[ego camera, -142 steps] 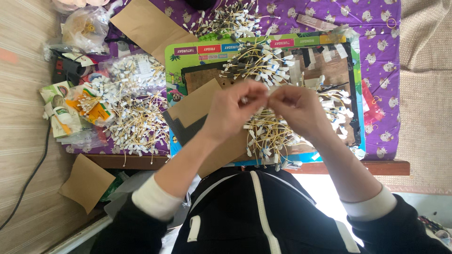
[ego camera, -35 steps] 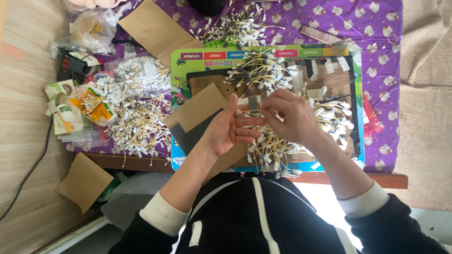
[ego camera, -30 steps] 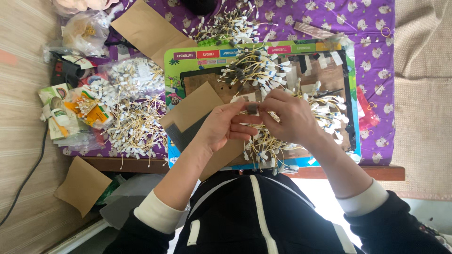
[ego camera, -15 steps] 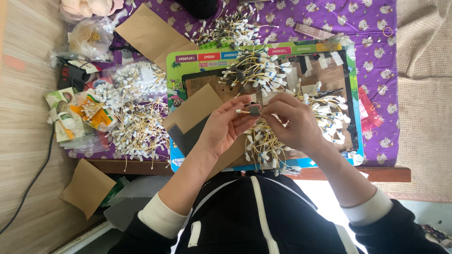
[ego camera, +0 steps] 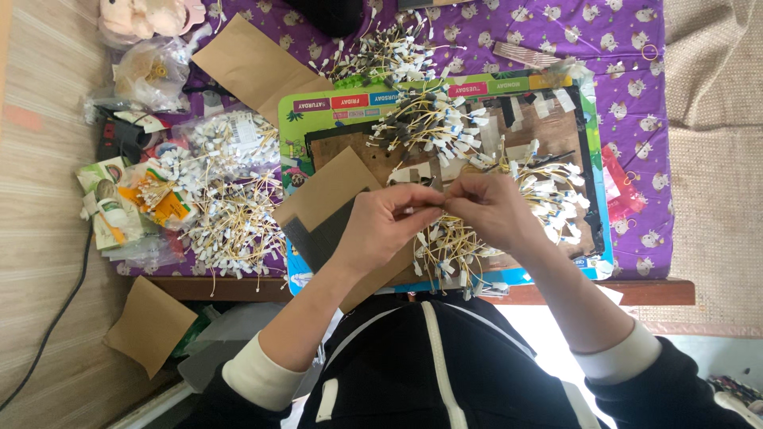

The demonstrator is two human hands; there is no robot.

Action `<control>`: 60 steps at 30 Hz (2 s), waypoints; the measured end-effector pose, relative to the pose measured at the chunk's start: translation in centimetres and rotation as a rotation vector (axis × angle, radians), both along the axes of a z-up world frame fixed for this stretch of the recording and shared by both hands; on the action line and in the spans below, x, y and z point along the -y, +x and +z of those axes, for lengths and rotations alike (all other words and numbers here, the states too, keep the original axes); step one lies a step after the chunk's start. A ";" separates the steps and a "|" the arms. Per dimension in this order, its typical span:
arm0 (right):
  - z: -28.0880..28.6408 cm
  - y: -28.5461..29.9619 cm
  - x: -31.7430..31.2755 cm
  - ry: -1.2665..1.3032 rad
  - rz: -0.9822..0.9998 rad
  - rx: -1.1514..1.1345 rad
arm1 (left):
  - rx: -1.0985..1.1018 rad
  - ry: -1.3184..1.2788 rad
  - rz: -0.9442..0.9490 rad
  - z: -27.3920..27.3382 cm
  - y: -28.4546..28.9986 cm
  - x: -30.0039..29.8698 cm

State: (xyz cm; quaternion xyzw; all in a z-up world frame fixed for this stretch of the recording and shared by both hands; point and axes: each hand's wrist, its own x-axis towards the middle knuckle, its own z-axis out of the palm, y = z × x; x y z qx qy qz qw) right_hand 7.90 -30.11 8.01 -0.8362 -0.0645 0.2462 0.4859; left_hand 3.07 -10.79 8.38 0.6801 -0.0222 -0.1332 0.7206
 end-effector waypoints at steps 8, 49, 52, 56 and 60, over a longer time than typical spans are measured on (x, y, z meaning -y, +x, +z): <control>-2.5 0.5 5.3 0.035 -0.297 0.405 | 0.088 0.155 0.121 -4.4 8.1 -1.4; -4.6 0.5 1.9 0.669 -0.429 -0.182 | 0.290 1.251 -0.164 -13.9 -5.1 -18.8; -3.0 0.1 -0.8 0.428 -0.234 -0.030 | 0.301 1.265 -0.156 -13.8 -4.8 -18.4; -1.3 -0.4 -4.0 0.132 -0.023 0.200 | 0.394 1.316 -0.118 -13.6 -5.4 -18.0; -1.0 0.5 -5.6 0.037 -0.017 0.261 | 0.332 1.321 -0.070 -12.9 -5.8 -17.5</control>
